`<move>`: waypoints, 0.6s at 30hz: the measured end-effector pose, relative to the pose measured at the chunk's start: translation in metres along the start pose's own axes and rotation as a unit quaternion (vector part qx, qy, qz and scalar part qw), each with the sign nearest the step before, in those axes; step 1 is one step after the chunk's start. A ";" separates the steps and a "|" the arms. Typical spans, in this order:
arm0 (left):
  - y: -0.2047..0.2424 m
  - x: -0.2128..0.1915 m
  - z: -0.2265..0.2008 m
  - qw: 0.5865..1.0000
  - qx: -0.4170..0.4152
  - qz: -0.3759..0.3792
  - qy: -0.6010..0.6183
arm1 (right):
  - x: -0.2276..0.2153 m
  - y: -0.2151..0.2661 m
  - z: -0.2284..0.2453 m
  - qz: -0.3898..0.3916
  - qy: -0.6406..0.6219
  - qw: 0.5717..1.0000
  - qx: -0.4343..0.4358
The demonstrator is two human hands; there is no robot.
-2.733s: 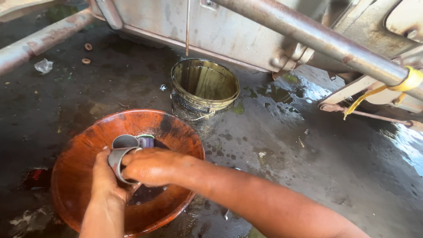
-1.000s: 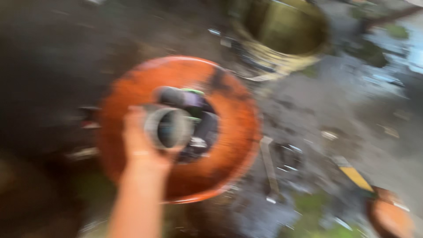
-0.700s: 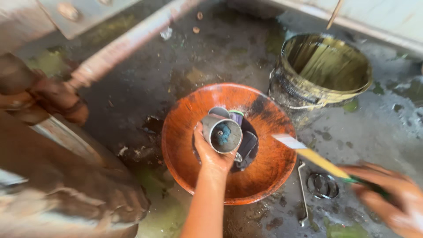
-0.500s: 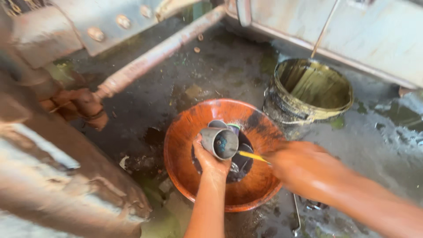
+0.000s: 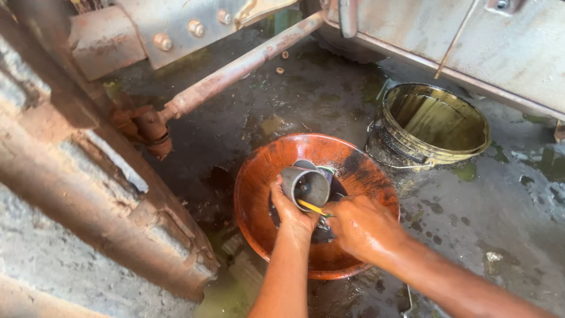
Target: The person cleans a cylindrical metal part and a filter element using a blue scrubbing pad and a green-handled brush. They scrub the exterior and interior of the metal part and the filter element inside a red basin filled with dark liquid, repeatedly rinsing and manipulating the items.
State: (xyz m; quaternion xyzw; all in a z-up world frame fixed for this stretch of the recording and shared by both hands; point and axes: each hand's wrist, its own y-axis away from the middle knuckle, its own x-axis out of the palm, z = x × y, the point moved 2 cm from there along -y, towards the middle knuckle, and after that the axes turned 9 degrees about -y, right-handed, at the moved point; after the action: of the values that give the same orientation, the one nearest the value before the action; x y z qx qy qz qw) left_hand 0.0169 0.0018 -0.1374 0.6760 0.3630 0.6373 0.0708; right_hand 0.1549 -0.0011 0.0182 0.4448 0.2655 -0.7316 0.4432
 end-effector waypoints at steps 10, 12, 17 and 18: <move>0.004 0.008 -0.004 0.996 0.010 0.087 0.010 | -0.014 -0.010 0.032 0.029 0.086 0.995 0.034; 0.000 0.001 -0.006 0.997 0.021 0.068 0.009 | -0.008 -0.008 0.022 0.037 0.091 0.995 0.031; -0.005 -0.007 -0.008 0.998 0.035 0.056 -0.010 | -0.004 -0.008 0.022 0.036 0.073 0.996 0.032; -0.003 -0.005 -0.005 0.998 0.034 0.059 -0.009 | -0.005 -0.009 0.025 0.039 0.078 0.996 0.031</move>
State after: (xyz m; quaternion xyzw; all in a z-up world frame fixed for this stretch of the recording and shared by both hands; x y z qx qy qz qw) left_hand 0.0115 -0.0008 -0.1426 0.7042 0.3436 0.6212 0.0132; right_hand 0.1378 -0.0145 0.0337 0.5241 0.2587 -0.6850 0.4350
